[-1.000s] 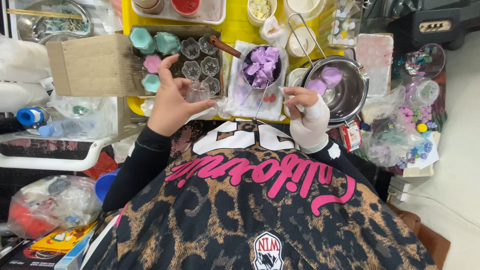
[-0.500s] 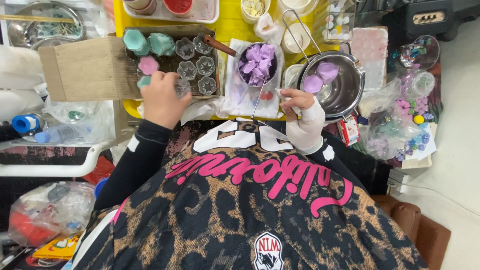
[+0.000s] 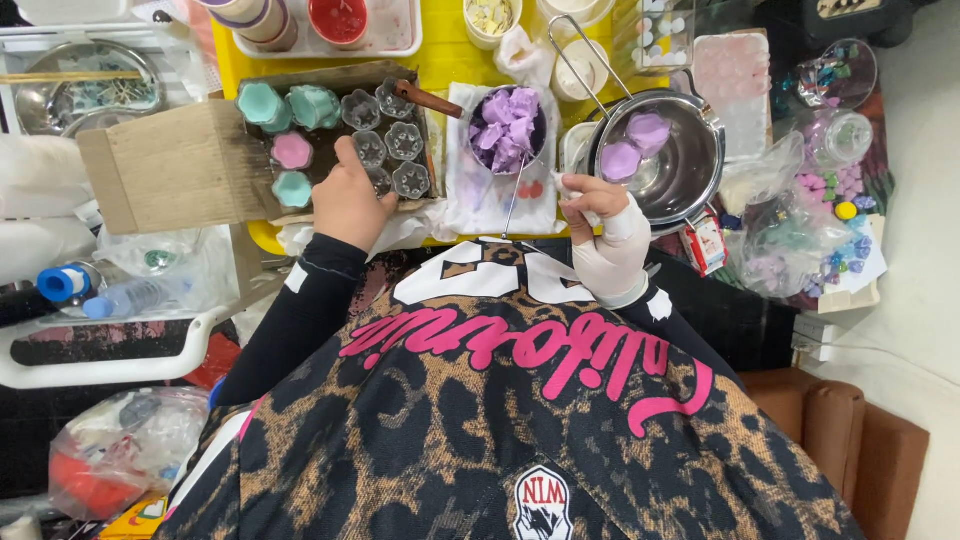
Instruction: Prepare and assemble decorative scented candles using wax shapes and liquid wax.
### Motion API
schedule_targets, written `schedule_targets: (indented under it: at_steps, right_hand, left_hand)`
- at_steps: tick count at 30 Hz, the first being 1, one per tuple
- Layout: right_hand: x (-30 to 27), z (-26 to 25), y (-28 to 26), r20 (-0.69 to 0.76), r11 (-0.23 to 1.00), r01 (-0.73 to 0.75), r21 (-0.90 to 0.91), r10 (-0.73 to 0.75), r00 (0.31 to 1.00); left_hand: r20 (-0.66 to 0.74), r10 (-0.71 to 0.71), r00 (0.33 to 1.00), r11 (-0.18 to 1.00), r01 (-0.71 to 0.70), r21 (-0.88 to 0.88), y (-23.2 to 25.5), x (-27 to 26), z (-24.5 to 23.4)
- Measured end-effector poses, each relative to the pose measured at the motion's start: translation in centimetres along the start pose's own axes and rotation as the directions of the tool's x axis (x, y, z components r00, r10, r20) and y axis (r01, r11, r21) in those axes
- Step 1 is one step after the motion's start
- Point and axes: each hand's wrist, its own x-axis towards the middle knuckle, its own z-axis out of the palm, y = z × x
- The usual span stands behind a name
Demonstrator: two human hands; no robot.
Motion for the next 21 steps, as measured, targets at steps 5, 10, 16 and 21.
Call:
schedule_targets:
  at_steps: [5, 10, 16, 21]
  right_hand:
    - [0.2, -0.1, -0.3, -0.004, 1.000, -0.022, -0.011, 0.022, 1.000]
    - [0.2, 0.0, -0.4, -0.040, 0.996, -0.085, 0.005, 0.085, 0.996]
    - [0.7, 0.2, -0.6, -0.049, 0.998, -0.027, -0.050, 0.025, 0.998]
    - [-0.3, 0.3, -0.5, 0.002, 0.999, -0.037, 0.033, 0.037, 0.999]
  left_hand:
    - [0.134, -0.027, 0.991, 0.999, 0.023, 0.031, 1.2, 0.3, -2.8]
    - [0.133, 0.006, 0.991, 0.990, -0.024, 0.137, 1.1, 0.2, -4.2]
    - [-0.273, 0.312, 0.910, 0.949, -0.288, 0.126, 4.3, 1.6, -6.6]
    - [-0.295, 0.438, 0.849, 0.876, -0.477, -0.071, 7.4, 2.8, -6.0]
